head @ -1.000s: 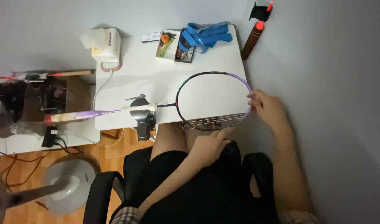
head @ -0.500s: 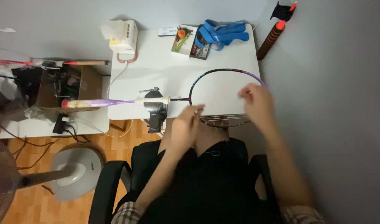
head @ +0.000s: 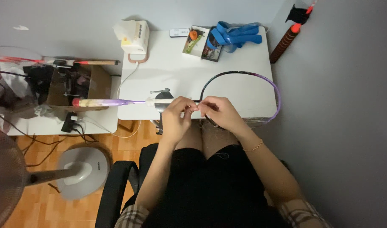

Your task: The recorder strings a badminton racket that is clamped to a white desk.

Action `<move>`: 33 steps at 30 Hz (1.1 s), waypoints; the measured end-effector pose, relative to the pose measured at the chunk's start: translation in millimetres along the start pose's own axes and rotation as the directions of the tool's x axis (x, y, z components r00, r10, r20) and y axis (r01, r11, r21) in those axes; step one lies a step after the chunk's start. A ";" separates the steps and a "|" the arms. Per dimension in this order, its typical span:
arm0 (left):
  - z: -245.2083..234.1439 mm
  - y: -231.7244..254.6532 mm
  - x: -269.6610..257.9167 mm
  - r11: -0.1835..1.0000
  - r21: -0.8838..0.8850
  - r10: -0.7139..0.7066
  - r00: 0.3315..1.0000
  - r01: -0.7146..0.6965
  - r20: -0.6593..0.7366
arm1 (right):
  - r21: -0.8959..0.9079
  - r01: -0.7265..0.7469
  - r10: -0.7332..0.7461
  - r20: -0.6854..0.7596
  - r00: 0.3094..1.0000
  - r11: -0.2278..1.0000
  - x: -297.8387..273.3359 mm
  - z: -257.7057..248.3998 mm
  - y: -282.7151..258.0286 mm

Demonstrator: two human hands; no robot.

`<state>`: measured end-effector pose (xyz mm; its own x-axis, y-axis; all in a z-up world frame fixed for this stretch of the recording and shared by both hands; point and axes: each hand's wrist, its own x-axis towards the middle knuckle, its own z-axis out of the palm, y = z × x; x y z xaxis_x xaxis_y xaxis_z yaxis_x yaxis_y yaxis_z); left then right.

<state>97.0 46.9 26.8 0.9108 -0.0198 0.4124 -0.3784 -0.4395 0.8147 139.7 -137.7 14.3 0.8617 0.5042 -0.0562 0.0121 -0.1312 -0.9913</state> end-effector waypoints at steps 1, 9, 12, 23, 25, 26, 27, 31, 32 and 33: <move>2.6 0.5 -0.9 0.997 0.018 -0.070 0.997 0.071 -0.029 | 0.020 0.027 -0.027 -0.020 0.999 0.999 -1.1 2.1 -0.5; 23.7 -25.6 -8.4 0.944 -0.105 -0.318 0.947 0.312 -0.046 | -0.306 0.176 -0.251 -0.225 0.942 0.936 -5.6 1.9 -0.6; 29.5 -40.5 -16.5 0.945 -0.073 -0.323 0.945 0.318 -0.060 | -0.432 0.171 -0.295 -0.237 0.926 0.886 -3.9 4.0 7.2; 45.0 -50.0 -43.0 0.903 -0.111 -0.406 0.909 0.415 0.095 | -0.693 0.021 -0.351 -0.340 0.872 0.721 -3.2 3.5 49.3; 50.6 -52.2 -49.2 0.925 -0.090 -0.365 0.929 0.370 0.066 | -0.686 0.002 -0.327 -0.345 0.880 0.728 -2.3 3.4 49.9; 53.0 -53.3 -52.4 0.944 -0.069 -0.321 0.947 0.322 0.036 | -0.680 -0.014 -0.305 -0.347 0.887 0.733 -1.7 3.7 50.1; 55.0 -52.5 -53.2 0.944 -0.068 -0.322 0.946 0.324 0.037 | -0.679 -0.015 -0.303 -0.348 0.887 0.734 -1.5 3.6 51.4; 61.3 -52.4 -55.7 0.937 -0.048 -0.346 0.938 0.346 0.011 | -0.655 -0.042 -0.253 -0.349 0.902 0.754 -2.3 2.4 54.8; 61.8 -53.3 -57.0 0.942 -0.025 -0.335 0.942 0.335 0.007 | -0.625 -0.026 -0.263 -0.366 0.893 0.781 -3.1 2.8 55.4; 62.2 -53.8 -57.9 0.942 -0.024 -0.336 0.942 0.336 0.008 | -0.623 -0.027 -0.261 -0.366 0.893 0.781 -3.1 2.8 55.3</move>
<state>74.9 15.8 -66.3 0.9863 0.1216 0.1114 -0.0543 -0.3988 0.9154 136.3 -144.2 -40.8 0.9522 0.1718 0.2525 0.3023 -0.6483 -0.6988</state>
